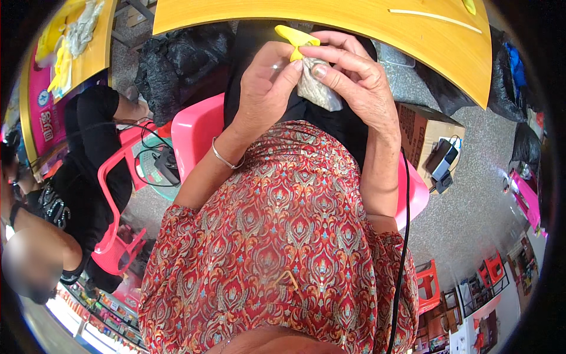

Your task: Insert small internal components into yellow outer shoe parts.

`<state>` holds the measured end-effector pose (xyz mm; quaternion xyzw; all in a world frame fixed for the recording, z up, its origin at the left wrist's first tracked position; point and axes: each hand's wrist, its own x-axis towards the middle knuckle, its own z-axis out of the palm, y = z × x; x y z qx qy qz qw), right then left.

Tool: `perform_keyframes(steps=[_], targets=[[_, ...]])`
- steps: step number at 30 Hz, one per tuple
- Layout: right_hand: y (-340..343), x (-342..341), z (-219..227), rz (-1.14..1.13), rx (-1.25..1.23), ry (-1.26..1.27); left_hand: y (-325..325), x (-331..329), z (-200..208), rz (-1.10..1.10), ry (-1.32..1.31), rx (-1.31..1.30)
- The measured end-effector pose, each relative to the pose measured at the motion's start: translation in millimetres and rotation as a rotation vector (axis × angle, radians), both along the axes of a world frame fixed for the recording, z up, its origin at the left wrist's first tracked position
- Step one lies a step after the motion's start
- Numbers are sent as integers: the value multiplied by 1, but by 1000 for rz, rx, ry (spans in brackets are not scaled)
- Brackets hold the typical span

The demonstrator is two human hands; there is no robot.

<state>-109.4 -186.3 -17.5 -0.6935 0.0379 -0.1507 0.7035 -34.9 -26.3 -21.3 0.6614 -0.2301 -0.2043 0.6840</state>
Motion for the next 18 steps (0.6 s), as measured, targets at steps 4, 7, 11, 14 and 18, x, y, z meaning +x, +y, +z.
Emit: perform_keyframes(steps=[4,7,11,14,18], targets=[[5,1,2,82,373,181,0,-1,2,-41,11,-6],[6,5,-4,-61,471,47,-4,2,7,-64,-280,77],[10,5,-3,-110,386,84,-5,1,17,-21,-469,159],[12,6,-6,-169,319,121,-6,1,18,-30,-653,207],[14,6,-8,-257,125,220,-6,-2,15,-120,-782,195]])
